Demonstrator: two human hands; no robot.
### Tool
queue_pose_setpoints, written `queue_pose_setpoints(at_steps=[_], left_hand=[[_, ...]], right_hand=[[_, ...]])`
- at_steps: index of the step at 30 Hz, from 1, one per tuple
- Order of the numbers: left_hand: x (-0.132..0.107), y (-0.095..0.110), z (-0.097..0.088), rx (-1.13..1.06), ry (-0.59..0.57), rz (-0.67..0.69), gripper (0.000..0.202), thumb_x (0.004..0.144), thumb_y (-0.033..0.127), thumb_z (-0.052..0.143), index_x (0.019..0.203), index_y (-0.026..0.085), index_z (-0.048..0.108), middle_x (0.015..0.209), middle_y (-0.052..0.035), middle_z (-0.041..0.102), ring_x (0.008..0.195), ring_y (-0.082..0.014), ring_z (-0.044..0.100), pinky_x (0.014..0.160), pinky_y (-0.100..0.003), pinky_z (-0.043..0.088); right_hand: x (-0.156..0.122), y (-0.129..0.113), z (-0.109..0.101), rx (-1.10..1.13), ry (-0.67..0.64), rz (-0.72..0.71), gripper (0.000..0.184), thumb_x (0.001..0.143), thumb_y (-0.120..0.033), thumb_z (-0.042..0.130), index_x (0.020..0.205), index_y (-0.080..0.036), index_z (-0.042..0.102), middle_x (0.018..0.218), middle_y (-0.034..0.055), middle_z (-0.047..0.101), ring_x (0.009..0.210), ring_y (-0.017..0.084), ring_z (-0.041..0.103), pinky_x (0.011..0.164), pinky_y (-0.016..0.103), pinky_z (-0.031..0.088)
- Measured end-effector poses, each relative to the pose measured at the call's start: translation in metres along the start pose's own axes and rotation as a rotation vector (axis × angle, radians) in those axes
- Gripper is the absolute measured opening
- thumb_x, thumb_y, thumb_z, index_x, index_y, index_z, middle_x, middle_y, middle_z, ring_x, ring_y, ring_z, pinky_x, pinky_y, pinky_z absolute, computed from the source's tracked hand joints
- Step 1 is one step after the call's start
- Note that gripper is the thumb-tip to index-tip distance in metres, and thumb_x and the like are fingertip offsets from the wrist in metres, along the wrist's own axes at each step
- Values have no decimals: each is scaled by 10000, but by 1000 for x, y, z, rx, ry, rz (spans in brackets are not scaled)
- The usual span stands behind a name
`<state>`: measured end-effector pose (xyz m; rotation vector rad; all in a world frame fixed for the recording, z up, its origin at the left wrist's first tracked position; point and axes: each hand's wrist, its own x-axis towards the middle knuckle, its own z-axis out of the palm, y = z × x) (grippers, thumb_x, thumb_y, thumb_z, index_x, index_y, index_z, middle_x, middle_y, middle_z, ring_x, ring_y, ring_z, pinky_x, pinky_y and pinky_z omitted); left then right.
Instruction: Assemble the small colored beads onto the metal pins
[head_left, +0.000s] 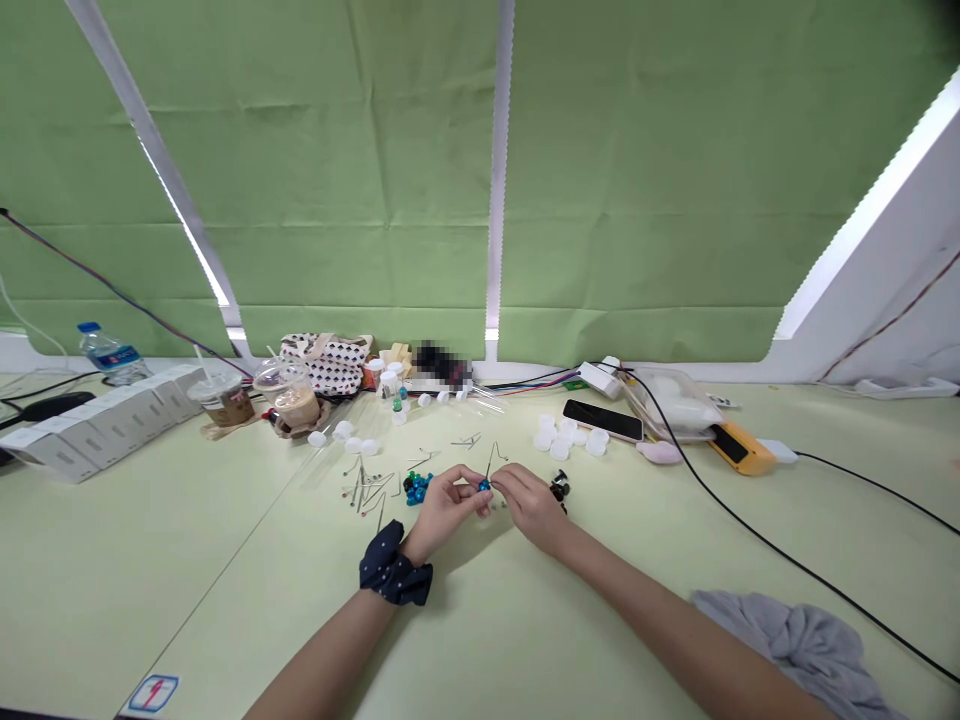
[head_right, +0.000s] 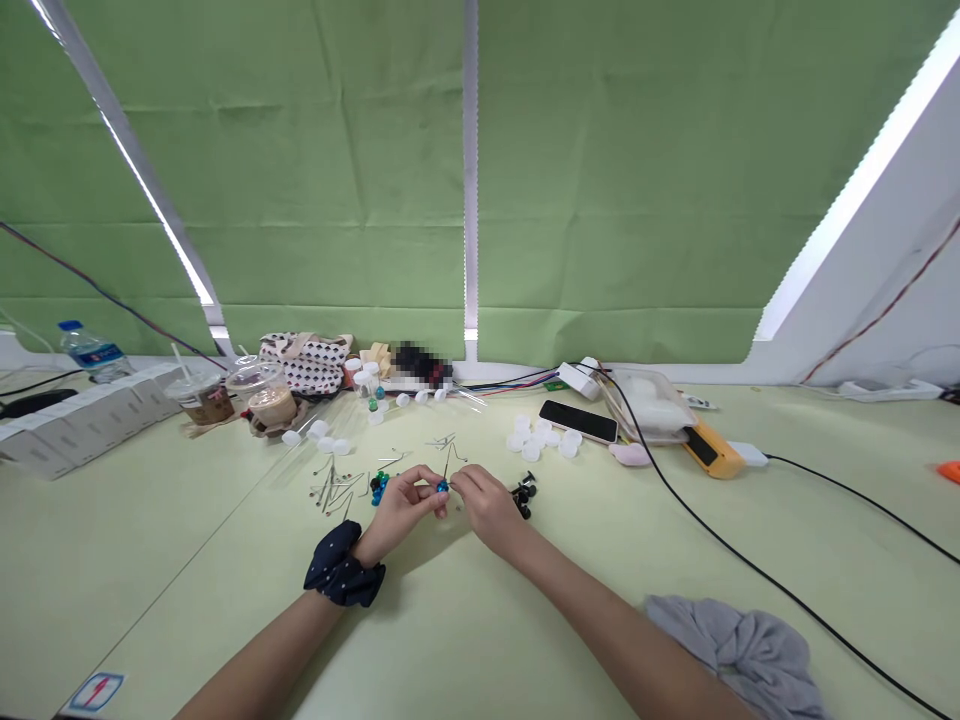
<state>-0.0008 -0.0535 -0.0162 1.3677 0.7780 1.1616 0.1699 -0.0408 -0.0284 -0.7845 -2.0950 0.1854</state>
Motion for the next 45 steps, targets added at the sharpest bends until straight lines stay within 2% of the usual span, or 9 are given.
queue_pose_setpoints(at_steps=[5,9,16,25,35,45], left_hand=[[0,0,0,0,-3,14,253,702,304,689,826,152,530,601,20,573,580,-133,600,611,-273,471],[1,-1,-2,23,6,19,264,704,317,685,846,149,540,606,12,577,589,-141,600,613,-280,468],[3,-1,-9,34,8,17,275,741,344,646,896,137,551,607,-8,606,588,-137,589,622,-278,459],[3,1,-6,72,18,21,288,746,352,636,922,133,569,630,2,572,579,-126,574,589,-260,443],[4,-8,-9,122,-19,-2,300,762,372,608,940,140,537,639,-4,575,589,-134,572,592,-267,439],[6,-11,-8,215,53,25,256,803,386,542,914,155,534,655,2,560,582,-121,546,589,-255,412]], right_hand=[[3,-2,-3,-212,-10,52,229,906,-225,387,895,-244,615,762,64,578,721,183,510,651,298,393],[4,0,-5,-155,-68,34,244,919,-235,358,898,-231,601,689,44,523,668,169,501,614,274,396],[1,6,-5,-148,-95,2,229,913,-184,324,990,-211,539,917,85,501,714,161,502,596,263,402],[3,-3,-9,-607,-17,-84,304,832,-12,357,906,-206,579,734,63,489,727,188,413,631,300,299],[2,3,-1,-567,-70,-55,168,827,-51,434,787,-165,552,718,33,454,724,160,391,665,293,249],[1,-4,0,-694,-121,-90,196,828,-36,406,823,-156,561,764,63,520,734,187,405,687,329,245]])
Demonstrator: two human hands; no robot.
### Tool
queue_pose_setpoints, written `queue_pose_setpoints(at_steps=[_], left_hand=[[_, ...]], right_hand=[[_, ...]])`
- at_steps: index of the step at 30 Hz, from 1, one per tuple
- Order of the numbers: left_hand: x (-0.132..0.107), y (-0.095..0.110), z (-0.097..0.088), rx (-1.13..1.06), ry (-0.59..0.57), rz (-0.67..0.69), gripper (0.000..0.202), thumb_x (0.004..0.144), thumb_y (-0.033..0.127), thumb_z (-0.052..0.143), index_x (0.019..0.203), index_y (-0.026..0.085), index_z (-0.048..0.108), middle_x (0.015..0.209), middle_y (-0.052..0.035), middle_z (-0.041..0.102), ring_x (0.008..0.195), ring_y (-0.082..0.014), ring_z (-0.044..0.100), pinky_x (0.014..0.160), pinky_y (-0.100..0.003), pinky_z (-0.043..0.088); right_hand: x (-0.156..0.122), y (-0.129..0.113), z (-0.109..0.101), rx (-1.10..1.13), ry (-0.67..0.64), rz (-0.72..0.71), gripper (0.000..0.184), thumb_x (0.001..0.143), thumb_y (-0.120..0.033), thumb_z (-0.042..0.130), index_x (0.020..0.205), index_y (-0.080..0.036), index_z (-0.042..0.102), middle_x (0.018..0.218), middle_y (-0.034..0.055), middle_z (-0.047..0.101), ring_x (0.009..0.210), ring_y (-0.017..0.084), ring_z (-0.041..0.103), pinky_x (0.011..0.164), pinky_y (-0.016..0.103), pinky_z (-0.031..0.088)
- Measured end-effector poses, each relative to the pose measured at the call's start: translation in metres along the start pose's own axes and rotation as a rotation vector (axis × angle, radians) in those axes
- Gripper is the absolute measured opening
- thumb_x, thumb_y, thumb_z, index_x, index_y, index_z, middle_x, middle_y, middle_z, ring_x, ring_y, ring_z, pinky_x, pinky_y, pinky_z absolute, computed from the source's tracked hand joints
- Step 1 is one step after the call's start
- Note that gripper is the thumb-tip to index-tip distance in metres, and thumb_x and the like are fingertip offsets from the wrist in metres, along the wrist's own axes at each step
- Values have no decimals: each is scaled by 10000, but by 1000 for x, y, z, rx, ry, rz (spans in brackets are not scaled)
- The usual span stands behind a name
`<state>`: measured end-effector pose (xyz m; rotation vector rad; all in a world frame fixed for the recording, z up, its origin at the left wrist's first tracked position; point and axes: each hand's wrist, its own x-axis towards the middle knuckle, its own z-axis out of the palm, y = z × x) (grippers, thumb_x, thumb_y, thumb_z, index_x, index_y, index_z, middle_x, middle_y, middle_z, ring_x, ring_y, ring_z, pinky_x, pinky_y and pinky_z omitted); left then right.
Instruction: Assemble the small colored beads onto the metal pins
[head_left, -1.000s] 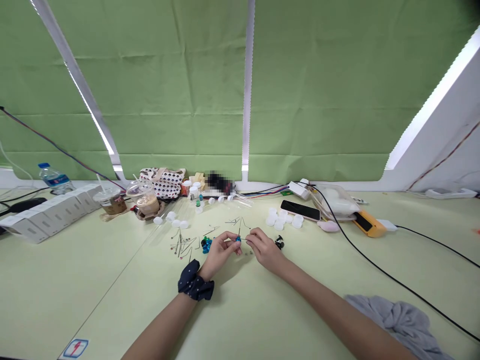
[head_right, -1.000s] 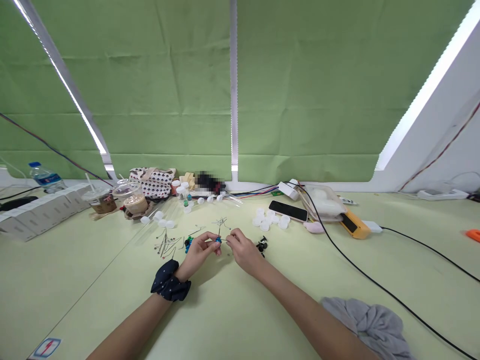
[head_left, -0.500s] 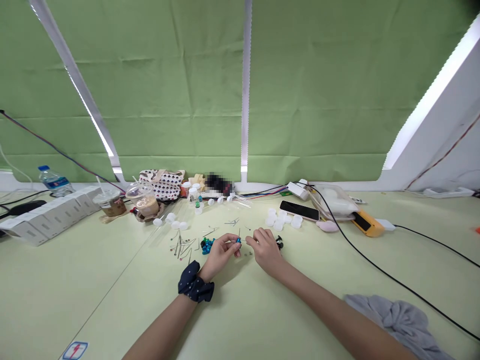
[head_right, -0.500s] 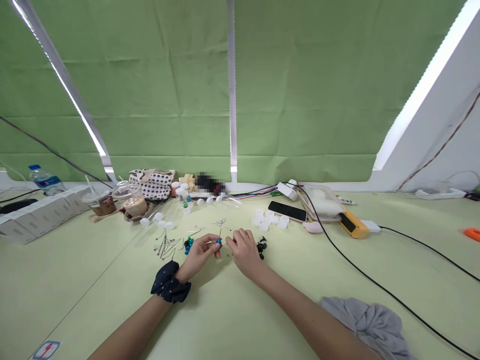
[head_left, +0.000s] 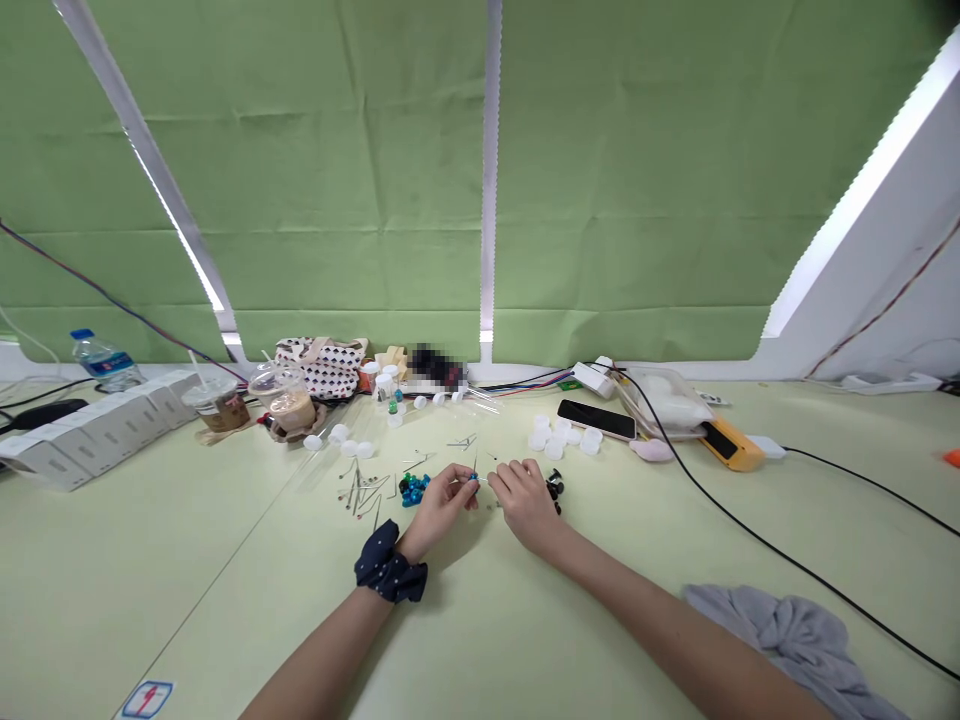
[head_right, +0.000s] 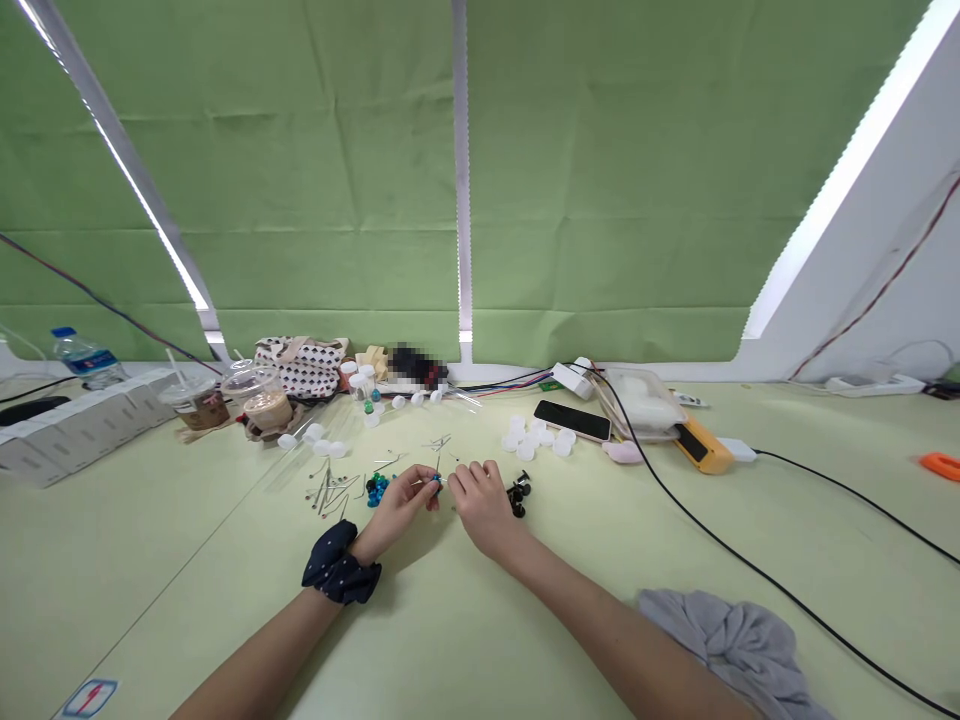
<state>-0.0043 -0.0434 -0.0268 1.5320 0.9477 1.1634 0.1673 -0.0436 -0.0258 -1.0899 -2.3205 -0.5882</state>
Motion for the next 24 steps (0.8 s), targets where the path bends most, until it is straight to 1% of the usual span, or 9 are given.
queue_pose_setpoints(at_steps=[2,4,6,8,11,16,18,20,24], left_hand=[[2,-1,-4,-3,52,6,242,802,387,539,884,160,537,671,7,553,550,-105,519,561,-243,399],[5,-3,-10,-5,146,27,231,787,382,557,862,164,540,687,9,552,534,-94,498,546,-233,390],[8,-4,-17,-13,232,50,230,770,371,581,869,167,547,716,-2,571,560,-98,503,553,-229,393],[9,-6,-23,-38,276,63,241,759,365,596,891,166,560,771,-29,603,618,-113,521,572,-229,402],[9,-6,-26,-102,287,55,263,744,356,615,915,160,580,857,-69,636,708,-135,544,641,-249,427],[11,-3,-27,-301,323,7,277,725,351,639,901,142,593,916,-97,648,748,-144,576,743,-297,449],[13,-2,-28,-379,342,-7,273,718,350,646,873,130,598,897,-98,647,737,-144,587,744,-300,454],[13,-1,-28,-400,345,-19,274,711,345,651,868,124,607,872,-93,644,728,-144,590,722,-291,457],[10,0,-28,-298,297,-14,277,728,329,634,936,146,620,884,-81,638,750,-138,579,662,-246,450]], right_hand=[[0,1,0,-2,-22,19,203,839,-44,402,830,-158,570,781,70,533,744,191,419,695,330,253],[-1,1,0,39,-76,57,212,843,-43,403,825,-160,580,793,70,545,754,188,440,689,320,264],[-1,1,0,167,-178,66,205,856,-69,420,802,-162,594,783,56,557,748,170,469,680,298,280],[0,-2,0,353,-306,22,193,870,-120,444,784,-166,611,775,38,572,732,142,502,676,268,304],[0,-8,-1,542,-427,-27,177,865,-144,470,799,-166,632,791,27,600,720,116,535,691,238,333],[-1,-10,-1,567,-467,6,162,854,-152,488,810,-163,644,829,37,621,732,123,554,727,248,348],[-1,-9,-1,554,-481,-3,168,857,-159,485,801,-161,644,822,39,622,730,123,557,731,252,347],[-1,-9,-1,541,-493,-17,168,856,-167,488,790,-160,643,810,39,622,726,123,560,733,254,344],[-2,-9,-1,528,-498,-35,156,850,-171,499,783,-159,639,802,35,623,734,123,566,734,253,340]])
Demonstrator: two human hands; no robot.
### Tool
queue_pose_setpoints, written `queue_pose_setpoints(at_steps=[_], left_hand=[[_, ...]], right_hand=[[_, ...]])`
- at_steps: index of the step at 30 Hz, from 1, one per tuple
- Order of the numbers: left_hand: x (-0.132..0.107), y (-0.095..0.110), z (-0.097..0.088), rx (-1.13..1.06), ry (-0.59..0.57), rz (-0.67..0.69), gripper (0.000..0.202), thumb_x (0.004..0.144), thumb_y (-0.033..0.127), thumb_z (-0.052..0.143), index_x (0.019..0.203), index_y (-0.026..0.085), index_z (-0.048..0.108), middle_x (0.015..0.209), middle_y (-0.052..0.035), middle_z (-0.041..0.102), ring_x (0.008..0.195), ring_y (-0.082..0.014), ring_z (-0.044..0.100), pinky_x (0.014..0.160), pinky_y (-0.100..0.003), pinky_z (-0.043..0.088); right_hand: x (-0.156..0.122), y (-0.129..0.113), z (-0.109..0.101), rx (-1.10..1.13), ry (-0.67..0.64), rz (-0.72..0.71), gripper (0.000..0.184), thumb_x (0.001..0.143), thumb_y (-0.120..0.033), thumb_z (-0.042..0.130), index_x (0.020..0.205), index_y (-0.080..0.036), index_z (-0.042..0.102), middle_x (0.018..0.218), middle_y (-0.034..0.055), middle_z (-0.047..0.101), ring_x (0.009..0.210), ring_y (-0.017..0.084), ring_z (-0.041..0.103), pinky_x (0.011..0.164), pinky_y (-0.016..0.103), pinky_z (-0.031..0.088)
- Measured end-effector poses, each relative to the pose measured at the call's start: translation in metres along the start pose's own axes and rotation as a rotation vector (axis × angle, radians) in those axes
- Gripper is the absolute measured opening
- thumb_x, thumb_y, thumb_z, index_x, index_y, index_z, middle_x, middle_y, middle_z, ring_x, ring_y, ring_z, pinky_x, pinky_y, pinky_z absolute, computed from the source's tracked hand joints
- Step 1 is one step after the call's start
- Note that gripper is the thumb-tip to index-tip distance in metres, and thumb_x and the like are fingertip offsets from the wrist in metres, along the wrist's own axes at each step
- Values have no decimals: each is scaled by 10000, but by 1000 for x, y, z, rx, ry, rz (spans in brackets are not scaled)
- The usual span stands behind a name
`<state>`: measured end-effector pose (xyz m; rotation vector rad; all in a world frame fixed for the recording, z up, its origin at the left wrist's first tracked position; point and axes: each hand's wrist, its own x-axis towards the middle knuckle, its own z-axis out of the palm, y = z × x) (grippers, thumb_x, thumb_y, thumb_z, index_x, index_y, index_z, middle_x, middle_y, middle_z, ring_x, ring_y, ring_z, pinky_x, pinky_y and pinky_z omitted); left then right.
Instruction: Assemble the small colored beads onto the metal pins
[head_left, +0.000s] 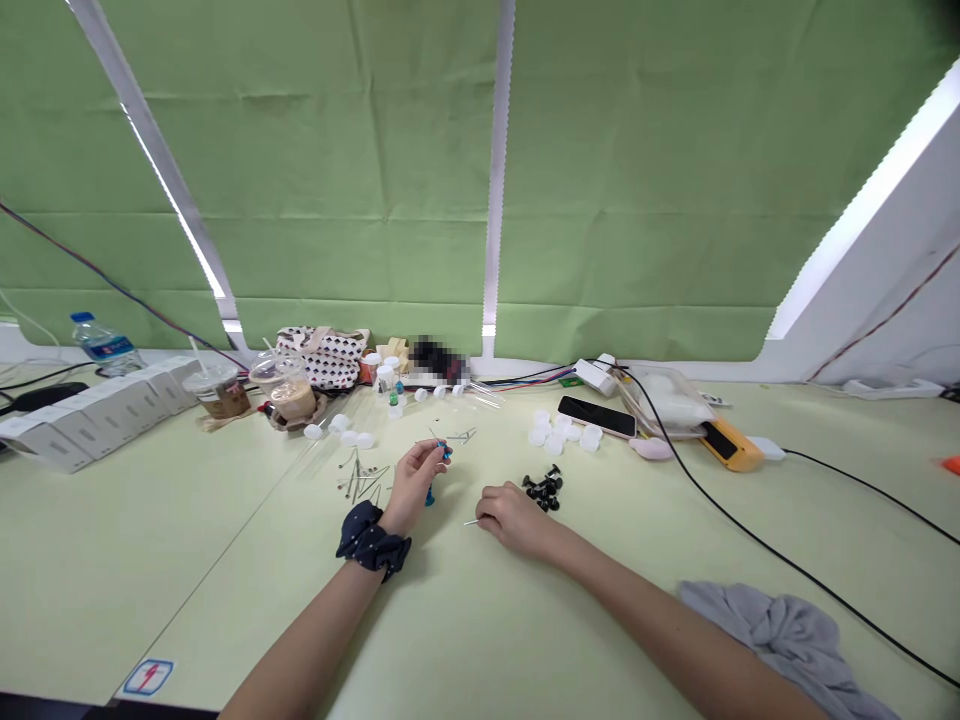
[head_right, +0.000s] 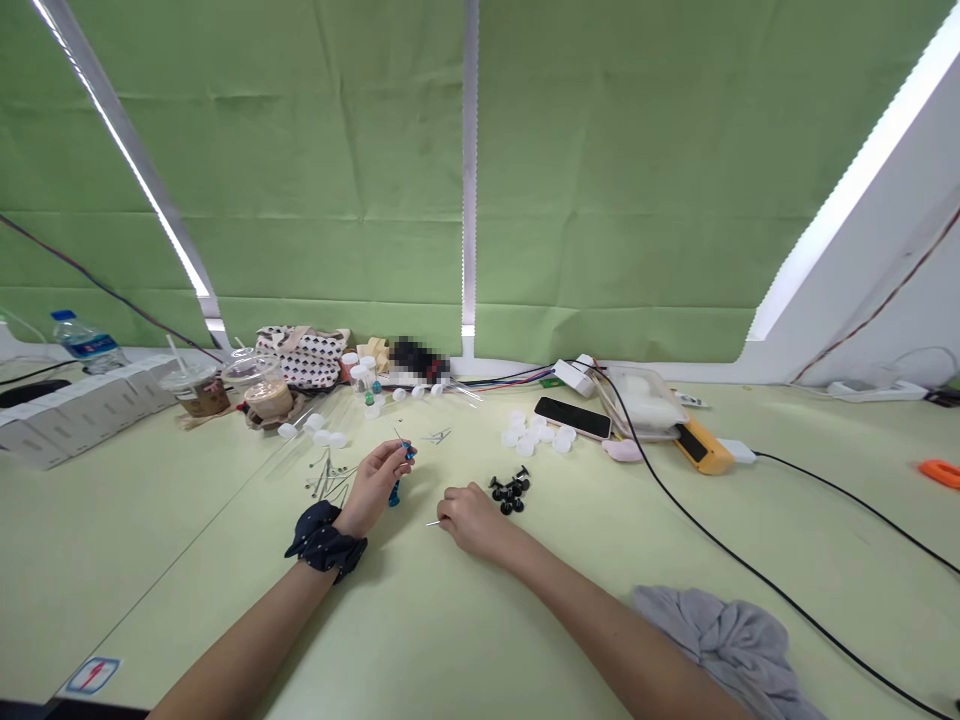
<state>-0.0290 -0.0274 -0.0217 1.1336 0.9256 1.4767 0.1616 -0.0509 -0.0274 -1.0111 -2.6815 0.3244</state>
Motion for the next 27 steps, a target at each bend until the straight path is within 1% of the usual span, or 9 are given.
queue_pose_setpoints(at_steps=[3,7,9,11,13,15,20,24,27], left_hand=[[-3,1,2,72,-42,12,266,740,325,619,945,156,621,873,-73,639,778,-146,575,658,-240,451],[-5,2,5,90,-52,29,236,741,320,620,911,156,611,856,-65,641,765,-144,582,697,-261,464],[-5,3,6,82,-48,31,238,735,327,626,897,153,603,841,-63,641,752,-145,590,705,-272,470],[-6,4,6,85,-48,20,249,726,339,634,884,149,599,849,-72,645,761,-155,599,700,-276,472],[-6,5,6,95,-55,5,255,720,347,638,874,147,598,864,-80,650,768,-162,606,691,-275,471],[-7,5,6,103,-72,-3,252,723,346,636,877,150,596,881,-82,652,778,-166,613,695,-279,472],[-8,5,8,122,-89,-13,240,725,328,635,890,158,593,873,-68,651,791,-172,622,710,-291,474],[-8,5,9,105,-99,-26,234,722,311,643,886,153,589,868,-69,648,810,-184,628,711,-293,481],[-9,4,9,68,-112,-50,249,706,305,666,890,153,597,872,-73,654,837,-205,639,727,-309,489]], right_hand=[[-1,-2,-1,-1,2,1,138,843,-169,514,781,-162,638,804,28,626,729,118,569,731,250,339],[0,1,-7,-7,47,15,125,849,-234,531,807,-177,634,826,18,622,732,117,574,719,249,340],[1,7,-12,-76,99,107,167,880,-222,479,821,-181,630,832,29,615,763,131,577,695,255,335],[1,17,-17,-184,151,270,174,886,-201,459,832,-174,623,832,49,601,780,153,577,672,267,328],[-1,28,-21,-266,172,429,116,855,-234,517,857,-166,612,852,68,584,772,177,575,658,278,324],[-4,37,-21,-282,138,515,112,808,-253,583,860,-155,602,866,84,568,767,198,571,631,276,321],[-9,46,-11,-236,49,518,55,815,-140,538,795,-148,588,817,73,546,677,166,544,595,261,304],[-6,48,-5,-242,61,507,127,835,-100,483,766,-150,576,785,59,533,652,151,528,632,273,312],[-2,50,-4,-246,141,477,159,853,-102,446,776,-149,576,789,63,533,670,161,537,646,284,335]])
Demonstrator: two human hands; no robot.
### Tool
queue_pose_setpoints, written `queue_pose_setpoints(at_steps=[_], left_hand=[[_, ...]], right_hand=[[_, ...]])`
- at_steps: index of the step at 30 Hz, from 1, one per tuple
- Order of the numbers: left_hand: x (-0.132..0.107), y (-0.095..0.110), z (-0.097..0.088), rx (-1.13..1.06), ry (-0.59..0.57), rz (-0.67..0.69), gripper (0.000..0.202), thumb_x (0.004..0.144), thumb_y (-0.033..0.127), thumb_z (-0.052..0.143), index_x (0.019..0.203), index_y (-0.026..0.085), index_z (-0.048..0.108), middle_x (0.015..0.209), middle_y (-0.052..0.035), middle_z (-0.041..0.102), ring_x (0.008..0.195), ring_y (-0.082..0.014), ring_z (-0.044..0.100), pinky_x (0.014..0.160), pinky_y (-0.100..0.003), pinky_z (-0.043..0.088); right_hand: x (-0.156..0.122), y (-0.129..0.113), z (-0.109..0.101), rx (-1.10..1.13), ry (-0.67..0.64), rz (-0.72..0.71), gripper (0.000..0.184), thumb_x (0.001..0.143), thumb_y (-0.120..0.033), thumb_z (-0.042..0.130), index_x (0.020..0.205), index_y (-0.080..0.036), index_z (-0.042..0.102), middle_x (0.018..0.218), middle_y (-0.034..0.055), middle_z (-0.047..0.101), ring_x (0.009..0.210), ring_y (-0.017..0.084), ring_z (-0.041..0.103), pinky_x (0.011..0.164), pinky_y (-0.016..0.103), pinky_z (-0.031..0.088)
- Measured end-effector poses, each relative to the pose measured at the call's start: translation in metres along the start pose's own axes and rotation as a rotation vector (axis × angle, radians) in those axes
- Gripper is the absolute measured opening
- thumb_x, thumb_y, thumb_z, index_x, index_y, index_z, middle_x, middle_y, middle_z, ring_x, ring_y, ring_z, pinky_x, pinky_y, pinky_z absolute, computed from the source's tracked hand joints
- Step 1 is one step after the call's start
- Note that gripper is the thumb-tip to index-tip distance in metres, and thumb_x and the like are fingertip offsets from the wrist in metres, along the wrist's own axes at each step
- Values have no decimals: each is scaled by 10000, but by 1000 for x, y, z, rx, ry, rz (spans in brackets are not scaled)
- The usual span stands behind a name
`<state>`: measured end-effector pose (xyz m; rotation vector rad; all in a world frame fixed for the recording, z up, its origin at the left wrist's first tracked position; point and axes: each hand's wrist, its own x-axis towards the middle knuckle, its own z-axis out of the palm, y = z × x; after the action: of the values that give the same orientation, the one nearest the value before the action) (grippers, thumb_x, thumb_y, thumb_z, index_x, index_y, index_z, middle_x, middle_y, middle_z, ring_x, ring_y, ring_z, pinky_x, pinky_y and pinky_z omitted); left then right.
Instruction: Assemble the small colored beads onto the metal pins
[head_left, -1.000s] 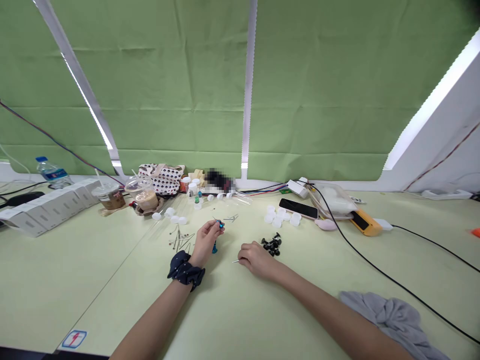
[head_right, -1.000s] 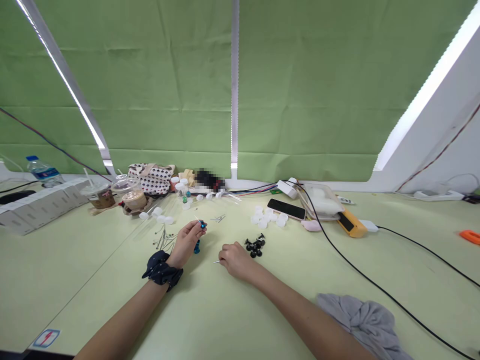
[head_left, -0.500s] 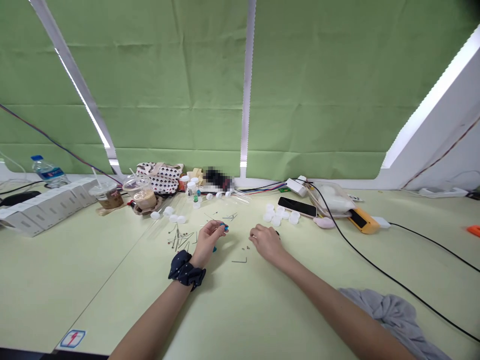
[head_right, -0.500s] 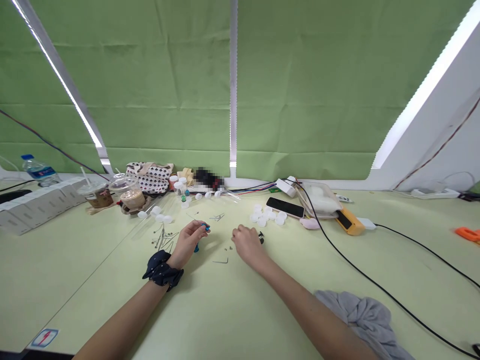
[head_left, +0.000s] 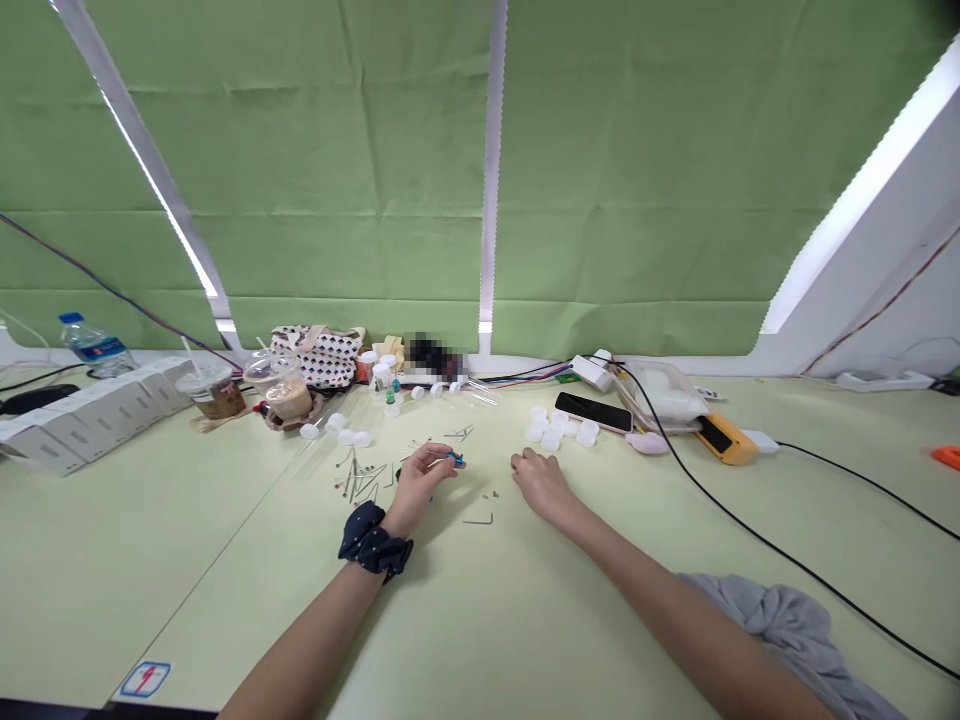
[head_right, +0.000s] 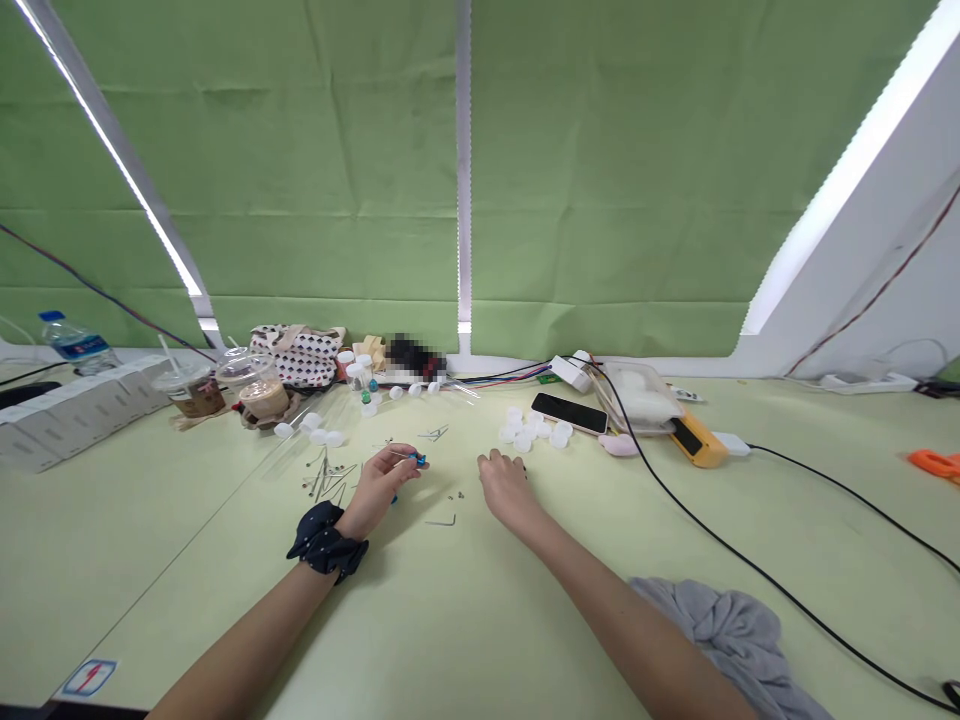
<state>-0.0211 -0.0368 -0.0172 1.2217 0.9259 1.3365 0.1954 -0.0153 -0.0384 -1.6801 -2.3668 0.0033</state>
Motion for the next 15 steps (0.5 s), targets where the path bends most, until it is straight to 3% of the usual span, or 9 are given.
queue_pose_setpoints(at_steps=[3,6,11,15], left_hand=[[-1,-1,1,-66,-15,-37,279,680,286,696,903,138,617,871,-87,669,865,-228,643,771,-346,493],[-1,-1,2,-163,-50,-74,282,667,255,714,903,125,633,875,-95,687,890,-235,644,828,-375,480],[-2,-1,4,-254,-76,-128,283,648,254,730,893,135,654,882,-82,703,888,-228,649,829,-366,485],[-3,-2,6,-261,-99,-160,279,657,252,726,901,134,660,865,-88,710,861,-216,653,794,-353,499]], right_hand=[[3,-3,-5,173,162,-26,159,860,-119,439,842,-145,595,855,82,545,722,166,562,665,290,388],[2,-11,-16,584,272,-77,125,834,-203,509,895,-168,612,904,70,567,749,153,585,696,288,453],[-5,-32,-34,1322,105,-65,292,738,-408,614,922,-181,603,835,64,652,771,196,645,720,344,508],[-9,-43,-35,1437,91,-33,316,739,-418,604,929,-167,624,782,58,653,730,190,633,644,340,530]])
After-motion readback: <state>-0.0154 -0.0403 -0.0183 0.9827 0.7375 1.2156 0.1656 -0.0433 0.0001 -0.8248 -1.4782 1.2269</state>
